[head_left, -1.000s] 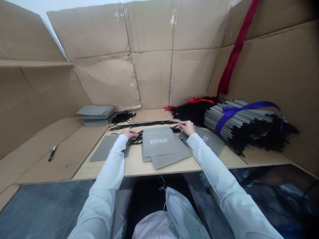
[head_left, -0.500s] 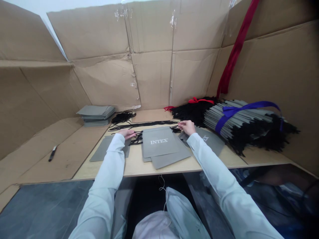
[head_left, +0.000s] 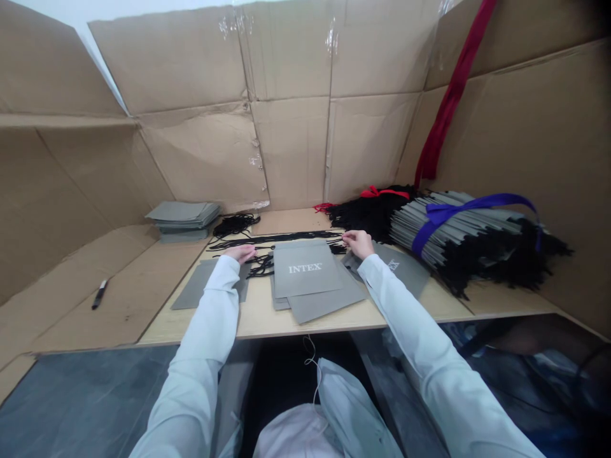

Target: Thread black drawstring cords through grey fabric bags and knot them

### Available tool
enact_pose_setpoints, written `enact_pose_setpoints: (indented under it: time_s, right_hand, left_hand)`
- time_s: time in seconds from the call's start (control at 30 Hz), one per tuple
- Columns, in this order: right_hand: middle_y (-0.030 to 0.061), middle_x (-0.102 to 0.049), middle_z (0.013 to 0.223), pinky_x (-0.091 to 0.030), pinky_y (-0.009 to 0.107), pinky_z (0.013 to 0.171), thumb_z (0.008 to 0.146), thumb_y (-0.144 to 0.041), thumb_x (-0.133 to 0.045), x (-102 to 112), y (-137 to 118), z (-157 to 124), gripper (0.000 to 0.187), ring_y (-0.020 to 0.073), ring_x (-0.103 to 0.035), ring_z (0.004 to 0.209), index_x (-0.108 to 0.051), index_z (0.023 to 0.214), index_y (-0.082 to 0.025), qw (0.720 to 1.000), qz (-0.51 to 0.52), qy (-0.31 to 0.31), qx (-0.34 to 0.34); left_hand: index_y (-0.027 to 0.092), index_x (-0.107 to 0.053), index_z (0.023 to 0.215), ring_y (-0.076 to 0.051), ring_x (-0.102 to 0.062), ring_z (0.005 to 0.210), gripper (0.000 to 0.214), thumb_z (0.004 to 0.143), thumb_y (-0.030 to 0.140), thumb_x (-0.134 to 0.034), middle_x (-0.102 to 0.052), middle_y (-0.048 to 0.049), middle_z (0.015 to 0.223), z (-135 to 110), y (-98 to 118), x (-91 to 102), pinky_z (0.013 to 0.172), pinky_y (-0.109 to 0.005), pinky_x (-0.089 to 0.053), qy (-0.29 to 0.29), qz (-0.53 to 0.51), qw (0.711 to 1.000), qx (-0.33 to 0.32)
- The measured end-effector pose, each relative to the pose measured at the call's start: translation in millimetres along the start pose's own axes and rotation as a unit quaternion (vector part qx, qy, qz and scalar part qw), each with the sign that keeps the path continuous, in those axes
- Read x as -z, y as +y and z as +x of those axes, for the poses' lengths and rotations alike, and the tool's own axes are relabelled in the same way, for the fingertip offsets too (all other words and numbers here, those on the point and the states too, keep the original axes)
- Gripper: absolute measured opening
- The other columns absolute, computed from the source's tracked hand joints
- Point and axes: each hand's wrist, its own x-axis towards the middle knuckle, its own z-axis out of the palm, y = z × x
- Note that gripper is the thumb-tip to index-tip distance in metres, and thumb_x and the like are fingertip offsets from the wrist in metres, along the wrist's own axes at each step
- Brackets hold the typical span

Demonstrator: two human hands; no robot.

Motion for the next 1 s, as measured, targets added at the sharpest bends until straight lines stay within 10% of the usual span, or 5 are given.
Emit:
enact_pose_setpoints:
  time_s: [0.7, 1.0]
  right_hand:
    - [0.0036, -0.061, 0.066, -0.043, 0.021, 0.061, 0.063, -0.025, -0.054, 18, -4, 4, 0.018, 0.0102, -0.054, 0.059, -0.063, 0.074, -0.015, 0.998, -0.057, 0.026, -0.010]
    - [0.0037, -0.062, 0.065, -0.043, 0.022, 0.063, 0.063, -0.027, -0.052, 18, -3, 3, 0.020, 0.0111, -0.055, 0.061, -0.063, 0.074, -0.015, 0.997, -0.057, 0.049, 0.009]
  left_hand:
    - [0.008, -0.055, 0.061, -0.014, -0.058, 0.067, 0.012, 0.055, -0.002, -0.053, -0.058, -0.0042, 0.062, 4, 6, 5.2, 0.068, -0.024, -0.048, 0.141, 0.048, 0.977, -0.151]
    - [0.009, -0.054, 0.060, -0.014, -0.058, 0.070, 0.014, 0.055, -0.004, -0.053, -0.057, -0.0033, 0.062, -5, 11, 2.9, 0.067, -0.021, -0.049, 0.042, -0.011, 0.993, -0.109]
